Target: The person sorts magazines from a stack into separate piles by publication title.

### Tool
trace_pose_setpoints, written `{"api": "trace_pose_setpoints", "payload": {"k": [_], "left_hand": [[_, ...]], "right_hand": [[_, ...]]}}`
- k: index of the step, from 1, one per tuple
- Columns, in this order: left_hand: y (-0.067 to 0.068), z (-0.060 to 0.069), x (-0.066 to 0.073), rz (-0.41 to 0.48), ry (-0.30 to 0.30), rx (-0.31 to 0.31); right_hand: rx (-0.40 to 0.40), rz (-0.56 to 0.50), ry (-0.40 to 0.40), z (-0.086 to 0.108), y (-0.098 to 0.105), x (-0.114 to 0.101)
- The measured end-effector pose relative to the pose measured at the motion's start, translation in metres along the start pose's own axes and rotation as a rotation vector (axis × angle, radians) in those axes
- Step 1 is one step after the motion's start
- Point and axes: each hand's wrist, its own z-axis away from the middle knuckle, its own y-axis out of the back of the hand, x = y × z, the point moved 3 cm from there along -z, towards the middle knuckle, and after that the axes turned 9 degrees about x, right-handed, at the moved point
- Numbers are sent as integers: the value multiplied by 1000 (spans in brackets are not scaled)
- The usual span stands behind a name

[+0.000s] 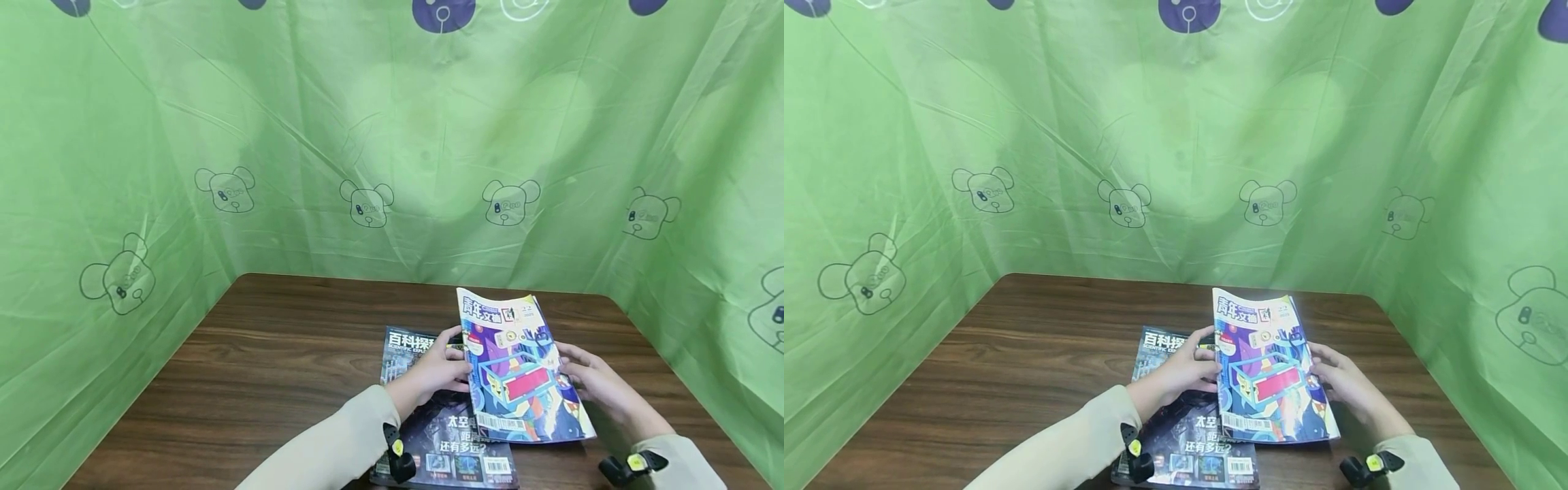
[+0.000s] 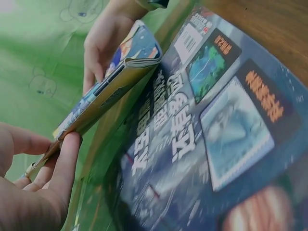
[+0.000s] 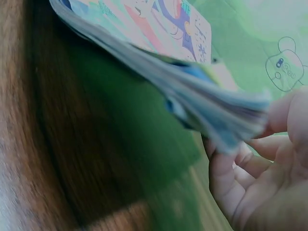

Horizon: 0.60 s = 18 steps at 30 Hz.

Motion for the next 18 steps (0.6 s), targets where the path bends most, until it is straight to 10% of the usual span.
{"api": "trace_pose_setpoints", "payload": {"k": [18], "left_hand": [[-37,-6,-12,42,11,93]], "right_hand": [[56,1,-20,3,29,4]]}}
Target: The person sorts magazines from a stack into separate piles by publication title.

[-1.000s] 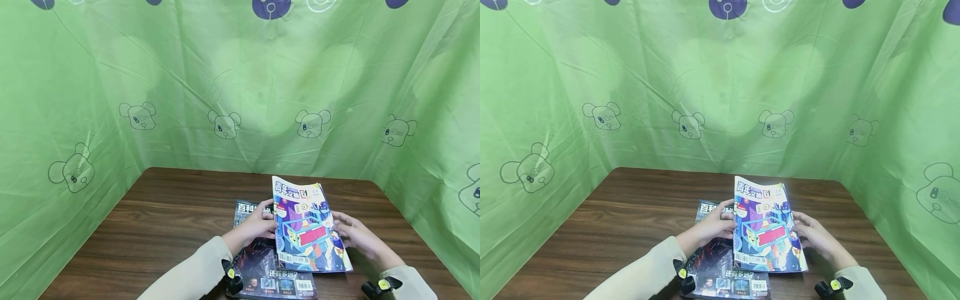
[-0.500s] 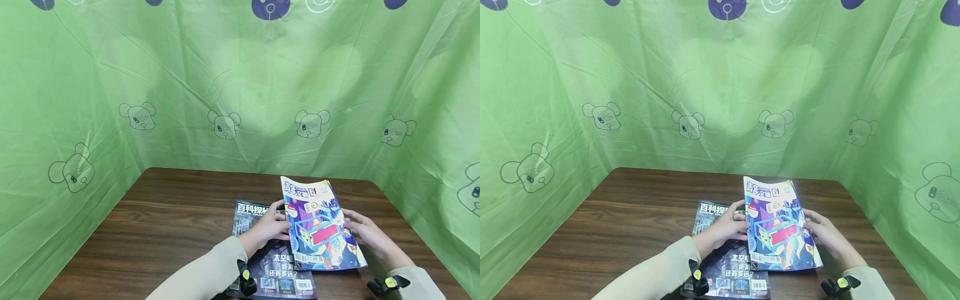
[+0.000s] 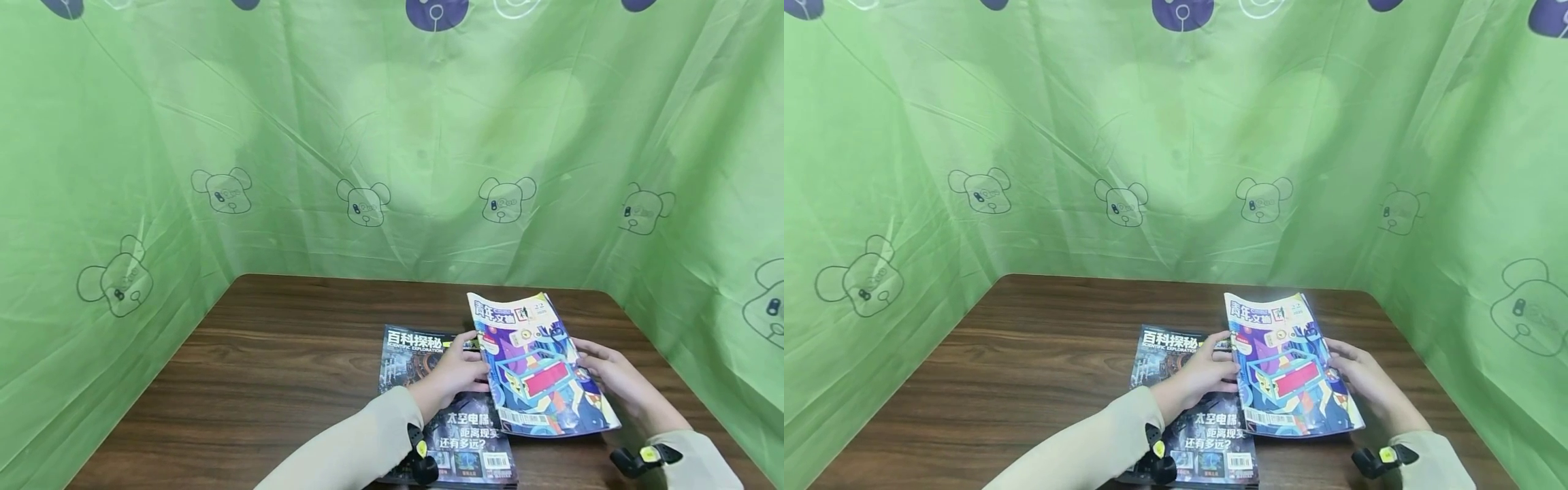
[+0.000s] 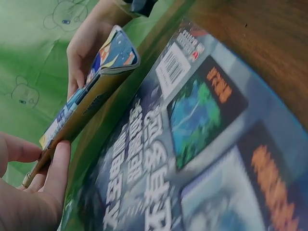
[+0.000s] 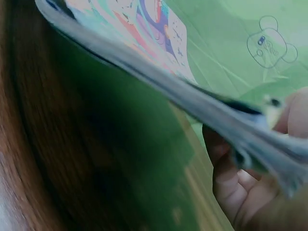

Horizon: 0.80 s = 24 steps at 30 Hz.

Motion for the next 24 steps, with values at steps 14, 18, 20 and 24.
{"api": "trace_pose_setpoints", "payload": {"k": [14,18,20,24], "left_hand": [[-39,3,-6,78,-1,19],[-47,-1,-10,95,-21,41],[-51,-3,-12,98,-29,40],[-57,-6,-13,86,-29,35]], "right_hand": [[73,146,-15,-3,31,12],[76,174,-20,-4,39,14],[77,188,-26,-4,42,15],[67,192,-47,-5,48,17]]}}
